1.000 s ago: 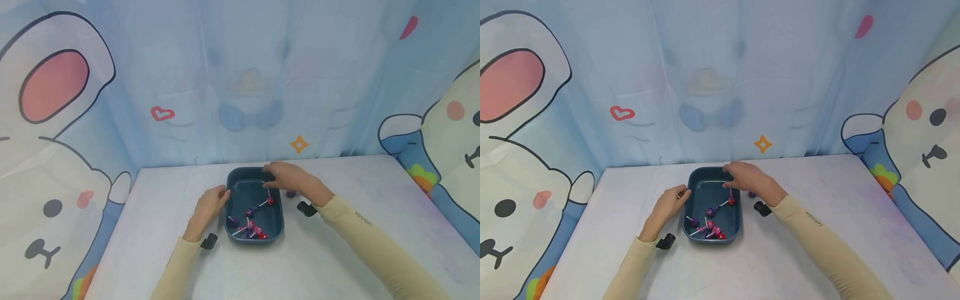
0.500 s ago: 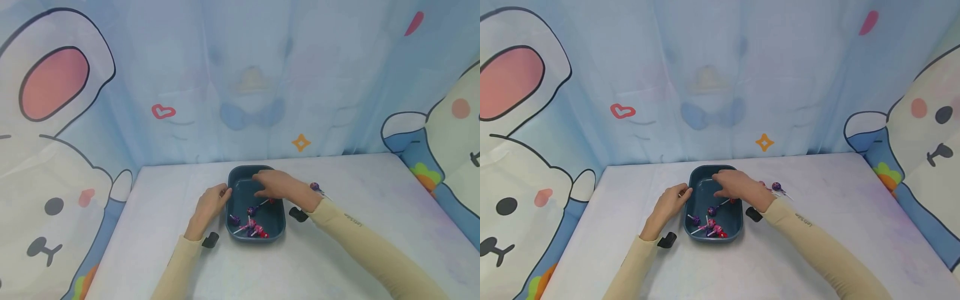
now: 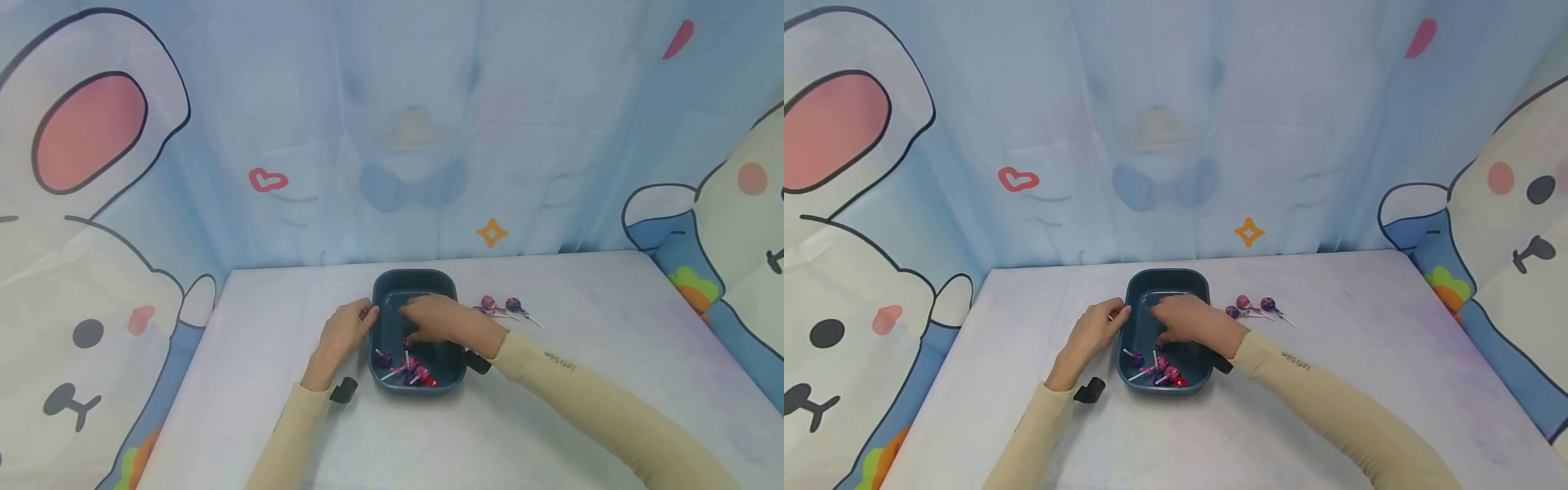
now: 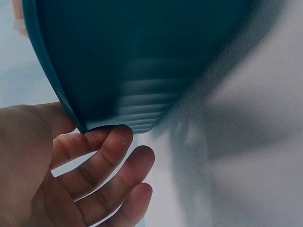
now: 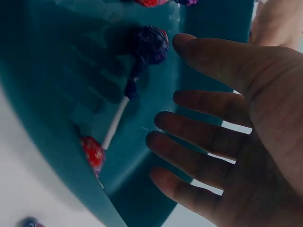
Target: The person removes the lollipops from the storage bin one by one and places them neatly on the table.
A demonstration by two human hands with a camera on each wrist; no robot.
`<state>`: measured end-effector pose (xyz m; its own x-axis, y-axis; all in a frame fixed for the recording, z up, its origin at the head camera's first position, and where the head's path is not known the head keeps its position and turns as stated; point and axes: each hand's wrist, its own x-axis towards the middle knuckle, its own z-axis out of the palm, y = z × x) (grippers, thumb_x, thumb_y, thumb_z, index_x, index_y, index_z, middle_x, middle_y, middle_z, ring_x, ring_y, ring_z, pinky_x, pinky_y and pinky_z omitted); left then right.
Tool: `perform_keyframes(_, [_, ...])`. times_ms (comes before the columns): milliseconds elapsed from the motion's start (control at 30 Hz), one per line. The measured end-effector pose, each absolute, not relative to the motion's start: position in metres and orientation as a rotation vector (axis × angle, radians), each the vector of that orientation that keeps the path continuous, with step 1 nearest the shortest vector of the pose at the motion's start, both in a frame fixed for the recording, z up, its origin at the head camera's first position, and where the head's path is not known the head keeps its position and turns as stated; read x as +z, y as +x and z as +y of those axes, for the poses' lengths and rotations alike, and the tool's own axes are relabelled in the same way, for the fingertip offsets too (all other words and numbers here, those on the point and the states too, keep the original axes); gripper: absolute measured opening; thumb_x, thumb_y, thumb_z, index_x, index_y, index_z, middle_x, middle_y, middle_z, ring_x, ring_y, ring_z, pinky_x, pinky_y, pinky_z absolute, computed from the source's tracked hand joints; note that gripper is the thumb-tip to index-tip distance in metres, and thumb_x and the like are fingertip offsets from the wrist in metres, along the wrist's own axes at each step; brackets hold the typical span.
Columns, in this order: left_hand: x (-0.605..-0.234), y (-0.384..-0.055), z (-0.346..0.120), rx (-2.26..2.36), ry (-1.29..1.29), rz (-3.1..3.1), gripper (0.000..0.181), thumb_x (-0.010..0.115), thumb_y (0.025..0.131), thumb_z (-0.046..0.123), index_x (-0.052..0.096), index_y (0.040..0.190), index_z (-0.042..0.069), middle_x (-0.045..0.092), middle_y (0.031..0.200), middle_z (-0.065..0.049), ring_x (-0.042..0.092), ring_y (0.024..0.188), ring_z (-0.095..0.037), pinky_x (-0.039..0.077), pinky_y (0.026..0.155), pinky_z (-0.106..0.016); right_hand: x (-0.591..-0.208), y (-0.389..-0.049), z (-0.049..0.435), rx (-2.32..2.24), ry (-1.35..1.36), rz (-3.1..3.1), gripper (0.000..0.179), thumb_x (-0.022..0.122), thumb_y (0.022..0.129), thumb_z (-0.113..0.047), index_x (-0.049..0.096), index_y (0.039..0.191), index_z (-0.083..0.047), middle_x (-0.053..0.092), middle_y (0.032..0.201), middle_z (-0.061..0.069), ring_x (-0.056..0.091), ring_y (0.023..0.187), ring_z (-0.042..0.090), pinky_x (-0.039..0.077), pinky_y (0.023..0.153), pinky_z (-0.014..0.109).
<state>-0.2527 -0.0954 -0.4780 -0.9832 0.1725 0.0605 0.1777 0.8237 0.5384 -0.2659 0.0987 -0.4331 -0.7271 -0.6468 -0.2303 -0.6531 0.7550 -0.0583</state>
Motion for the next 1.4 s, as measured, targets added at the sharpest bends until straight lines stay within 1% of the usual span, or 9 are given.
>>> perform_keyframes(267, [-0.478,-0.254,-0.095,-0.882,-0.288,-2.987,0.027,0.045,0.094,0.039,0.051,0.077,0.019,0.052,0.065,0.003,0.047,0.057,-0.012,0.035,0.050,-0.027,-0.440,-0.260,0.097,0.073,-1.059,2.707,0.044,0.070,0.078,-0.041,0.062,0.113,-0.015,0.064,0.094,-0.001,0.060,0.084,0.013,0.049,0.081,0.035])
perform_keyframes(433, [-0.478,-0.253,-0.095,-0.879,-0.291,-2.985,0.026,0.046,0.094,0.039,0.051,0.077,0.019,0.052,0.065,0.003,0.047,0.057,-0.012,0.035,0.050,-0.027,-0.440,-0.256,0.094,0.106,-1.065,2.703,0.032,0.071,0.078,-0.037,0.065,0.102,-0.016,0.063,0.085,-0.003,0.056,0.076,0.011,0.049,0.077,0.035])
perform_keyframes(533, [-0.477,-0.252,-0.095,-0.879,-0.287,-2.986,0.026,0.047,0.094,0.038,0.052,0.078,0.019,0.052,0.065,0.003,0.047,0.057,-0.012,0.035,0.050,-0.027,-0.440,-0.255,0.093,0.123,-1.069,2.690,0.026,0.070,0.079,-0.034,0.066,0.098,-0.017,0.063,0.084,-0.003,0.056,0.075,0.011,0.049,0.078,0.035])
perform_keyframes(633, [-0.476,-0.251,-0.094,-0.879,-0.283,-2.987,0.025,0.047,0.094,0.037,0.053,0.078,0.018,0.052,0.065,0.002,0.047,0.057,-0.013,0.035,0.049,-0.028,-0.440,-0.255,0.093,0.135,-1.072,2.678,0.024,0.070,0.080,-0.033,0.066,0.098,-0.017,0.063,0.085,-0.003,0.057,0.076,0.011,0.049,0.078,0.035])
perform_keyframes(1100, [-0.477,-0.252,-0.094,-0.868,-0.281,-2.989,0.025,0.047,0.094,0.037,0.053,0.078,0.019,0.053,0.065,0.003,0.047,0.056,-0.012,0.035,0.049,-0.028,-0.442,-0.255,0.095,0.151,-1.106,2.670,0.021,0.070,0.080,-0.033,0.067,0.095,-0.018,0.064,0.082,-0.005,0.057,0.074,0.010,0.051,0.077,0.032])
perform_keyframes(1400, [-0.477,-0.252,-0.094,-0.870,-0.287,-2.983,0.026,0.047,0.094,0.038,0.053,0.078,0.019,0.053,0.065,0.003,0.047,0.056,-0.012,0.035,0.049,-0.027,-0.434,-0.257,0.099,0.048,-1.108,2.698,0.020,0.069,0.081,-0.032,0.067,0.097,-0.020,0.065,0.083,-0.007,0.058,0.076,0.010,0.049,0.079,0.034])
